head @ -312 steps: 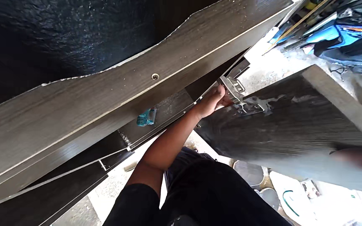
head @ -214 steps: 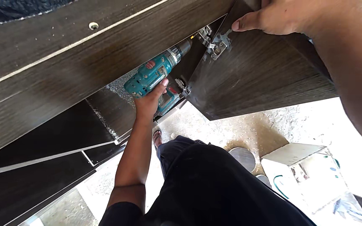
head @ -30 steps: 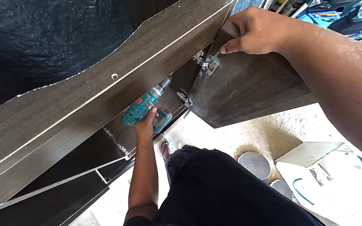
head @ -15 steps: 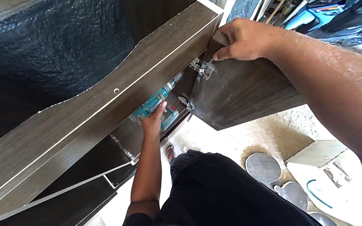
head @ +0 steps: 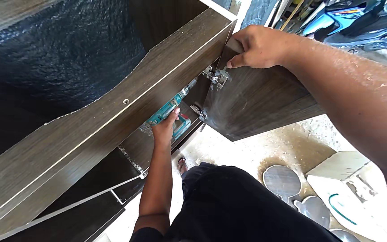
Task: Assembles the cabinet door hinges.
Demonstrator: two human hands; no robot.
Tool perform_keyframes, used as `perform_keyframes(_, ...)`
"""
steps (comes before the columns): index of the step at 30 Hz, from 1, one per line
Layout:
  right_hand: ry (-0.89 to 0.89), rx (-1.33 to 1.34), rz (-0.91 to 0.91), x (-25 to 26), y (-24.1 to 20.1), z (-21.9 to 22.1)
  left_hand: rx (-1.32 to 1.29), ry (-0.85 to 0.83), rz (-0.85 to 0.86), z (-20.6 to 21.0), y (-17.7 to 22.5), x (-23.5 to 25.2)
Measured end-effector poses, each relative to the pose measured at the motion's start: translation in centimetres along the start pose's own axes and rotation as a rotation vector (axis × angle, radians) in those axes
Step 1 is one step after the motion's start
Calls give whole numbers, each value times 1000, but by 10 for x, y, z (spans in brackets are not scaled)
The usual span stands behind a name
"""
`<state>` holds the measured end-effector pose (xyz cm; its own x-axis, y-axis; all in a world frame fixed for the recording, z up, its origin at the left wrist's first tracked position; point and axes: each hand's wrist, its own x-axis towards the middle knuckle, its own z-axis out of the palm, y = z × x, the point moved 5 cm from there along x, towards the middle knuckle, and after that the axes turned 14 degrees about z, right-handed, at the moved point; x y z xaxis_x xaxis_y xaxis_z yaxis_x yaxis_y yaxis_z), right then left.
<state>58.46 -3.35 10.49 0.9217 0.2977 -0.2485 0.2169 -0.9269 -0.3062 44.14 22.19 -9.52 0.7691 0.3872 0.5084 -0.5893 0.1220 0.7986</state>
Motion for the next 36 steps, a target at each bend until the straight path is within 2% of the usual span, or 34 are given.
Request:
perform_keyframes(27, -9, -3, -4, 2, 1, 0, -20, -46, -23, -4, -7, 6)
perform_keyframes(36, -23, 29, -7, 2, 1, -1, 115, -95, -38, -1, -4, 8)
